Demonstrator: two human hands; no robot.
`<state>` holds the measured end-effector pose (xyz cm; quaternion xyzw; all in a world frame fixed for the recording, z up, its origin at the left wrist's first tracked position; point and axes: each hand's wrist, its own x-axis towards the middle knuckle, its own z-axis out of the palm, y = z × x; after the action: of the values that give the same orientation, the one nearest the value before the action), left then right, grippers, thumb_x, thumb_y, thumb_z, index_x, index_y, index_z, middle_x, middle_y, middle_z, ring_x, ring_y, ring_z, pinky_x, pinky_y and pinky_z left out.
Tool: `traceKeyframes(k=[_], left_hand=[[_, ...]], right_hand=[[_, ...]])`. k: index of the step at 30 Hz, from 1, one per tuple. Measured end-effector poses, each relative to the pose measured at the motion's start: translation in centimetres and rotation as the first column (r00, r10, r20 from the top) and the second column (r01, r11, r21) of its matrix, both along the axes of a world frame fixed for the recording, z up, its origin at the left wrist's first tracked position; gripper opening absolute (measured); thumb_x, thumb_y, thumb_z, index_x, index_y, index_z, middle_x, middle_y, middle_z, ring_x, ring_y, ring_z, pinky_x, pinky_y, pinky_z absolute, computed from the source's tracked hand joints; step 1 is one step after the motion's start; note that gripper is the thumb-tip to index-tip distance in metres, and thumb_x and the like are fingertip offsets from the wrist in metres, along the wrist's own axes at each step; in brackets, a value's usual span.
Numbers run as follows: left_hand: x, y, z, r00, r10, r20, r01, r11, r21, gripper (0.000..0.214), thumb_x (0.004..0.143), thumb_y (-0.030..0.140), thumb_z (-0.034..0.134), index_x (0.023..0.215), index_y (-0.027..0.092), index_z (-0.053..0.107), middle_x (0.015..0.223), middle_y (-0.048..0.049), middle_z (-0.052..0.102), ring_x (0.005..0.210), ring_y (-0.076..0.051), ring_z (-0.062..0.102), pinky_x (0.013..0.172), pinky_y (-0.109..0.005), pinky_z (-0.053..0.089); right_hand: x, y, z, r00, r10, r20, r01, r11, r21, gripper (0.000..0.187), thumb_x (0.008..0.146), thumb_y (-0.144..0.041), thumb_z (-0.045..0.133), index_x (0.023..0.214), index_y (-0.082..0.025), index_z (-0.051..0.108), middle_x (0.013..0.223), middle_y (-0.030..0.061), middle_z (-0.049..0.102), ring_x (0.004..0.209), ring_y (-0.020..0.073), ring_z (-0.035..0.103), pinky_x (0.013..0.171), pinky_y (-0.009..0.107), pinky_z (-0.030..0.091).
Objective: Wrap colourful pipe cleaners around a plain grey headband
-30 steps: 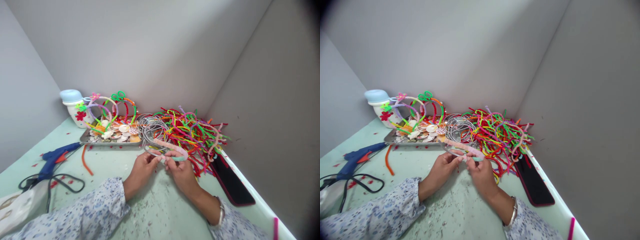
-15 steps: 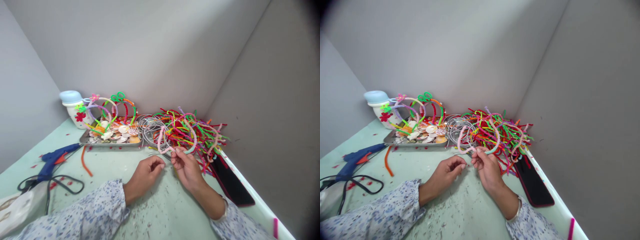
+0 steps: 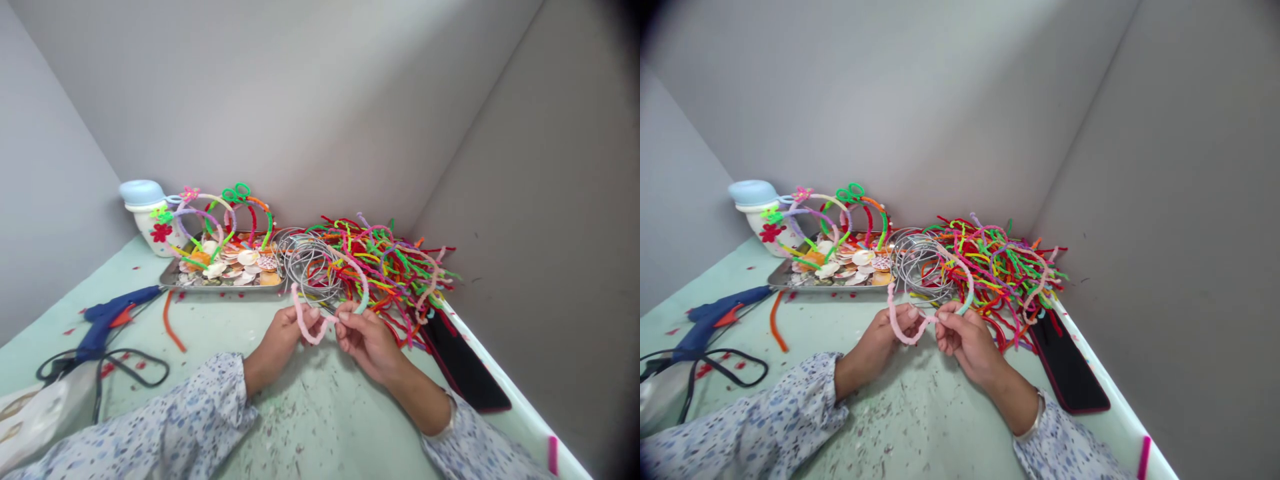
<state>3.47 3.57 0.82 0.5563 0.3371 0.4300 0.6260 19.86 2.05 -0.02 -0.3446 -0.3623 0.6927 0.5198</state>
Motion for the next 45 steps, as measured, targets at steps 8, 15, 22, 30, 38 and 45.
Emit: traceKeyframes(k=[8,15,22,30,38,45], left_hand=[[0.0,0.2,-0.4,0.991,-0.050,-0.127,0.045,0.998,-0.037,0.041,0.081,0.051,0.053,0.059,0.017,0.055,0.052,0.0006,0.045,0.048,-0.010,0.036,0.046,-0.025,0.026],[0.0,1.1,-1.7,0.984,-0.088,-0.155,0.081,0.995,-0.049,0.039,0.077,0.050,0.058,0.055,0.018,0.054,0.049,0.0010,0.045,0.044,-0.009,0.035,0.046,-0.026,0.026],[-0.1,0.5,-0.6,0.984,-0.095,-0.149,0.085,0.994,-0.068,0.034,0.077,0.044,0.057,0.055,0.018,0.052,0.050,0.0027,0.041,0.045,-0.009,0.033,0.047,-0.026,0.023],[0.0,0.2,-0.3,0.986,-0.102,-0.132,0.097,0.995,-0.038,0.032,0.079,0.043,0.056,0.061,0.017,0.051,0.052,0.0032,0.038,0.049,-0.009,0.029,0.048,-0.025,0.020],[0.0,0.4,-0.2,0.979,-0.097,-0.178,0.092,0.995,-0.036,0.034,0.079,0.042,0.055,0.060,0.015,0.048,0.055,0.0031,0.040,0.053,-0.009,0.031,0.051,-0.025,0.023],[0.2,0.2,0.1,0.983,-0.087,-0.163,0.081,0.996,-0.042,0.034,0.076,0.043,0.056,0.060,0.015,0.047,0.055,0.0038,0.037,0.053,-0.009,0.030,0.052,-0.026,0.022]], right_hand=[[0.1,-0.3,0.0,0.985,-0.008,0.172,0.001,0.999,0.043,0.013,0.075,-0.027,0.060,0.083,-0.018,0.055,0.053,-0.0058,0.053,0.041,0.0070,0.042,0.041,0.018,0.030],[0.1,-0.3,-0.1,0.964,-0.018,0.266,-0.010,0.995,0.101,0.011,0.075,-0.025,0.057,0.083,-0.019,0.054,0.053,-0.0056,0.051,0.043,0.0083,0.041,0.043,0.019,0.031],[0.0,-0.4,0.1,0.948,-0.037,0.315,-0.014,0.987,0.157,0.006,0.075,-0.021,0.054,0.081,-0.019,0.052,0.053,-0.0070,0.049,0.044,0.0073,0.039,0.045,0.020,0.030],[-0.3,-0.6,0.5,0.912,-0.094,0.399,-0.006,0.970,0.242,0.004,0.076,-0.019,0.052,0.078,-0.019,0.049,0.050,-0.0079,0.045,0.045,0.0076,0.037,0.045,0.021,0.029],[-0.2,-0.6,0.3,0.866,-0.133,0.483,-0.017,0.956,0.294,0.003,0.075,-0.018,0.049,0.077,-0.019,0.049,0.053,-0.0081,0.041,0.046,0.0079,0.034,0.044,0.021,0.027],[0.0,-0.6,-0.2,0.822,-0.205,0.531,-0.020,0.922,0.388,0.007,0.076,-0.014,0.048,0.079,-0.020,0.050,0.057,-0.0077,0.040,0.048,0.0079,0.033,0.045,0.021,0.028]])
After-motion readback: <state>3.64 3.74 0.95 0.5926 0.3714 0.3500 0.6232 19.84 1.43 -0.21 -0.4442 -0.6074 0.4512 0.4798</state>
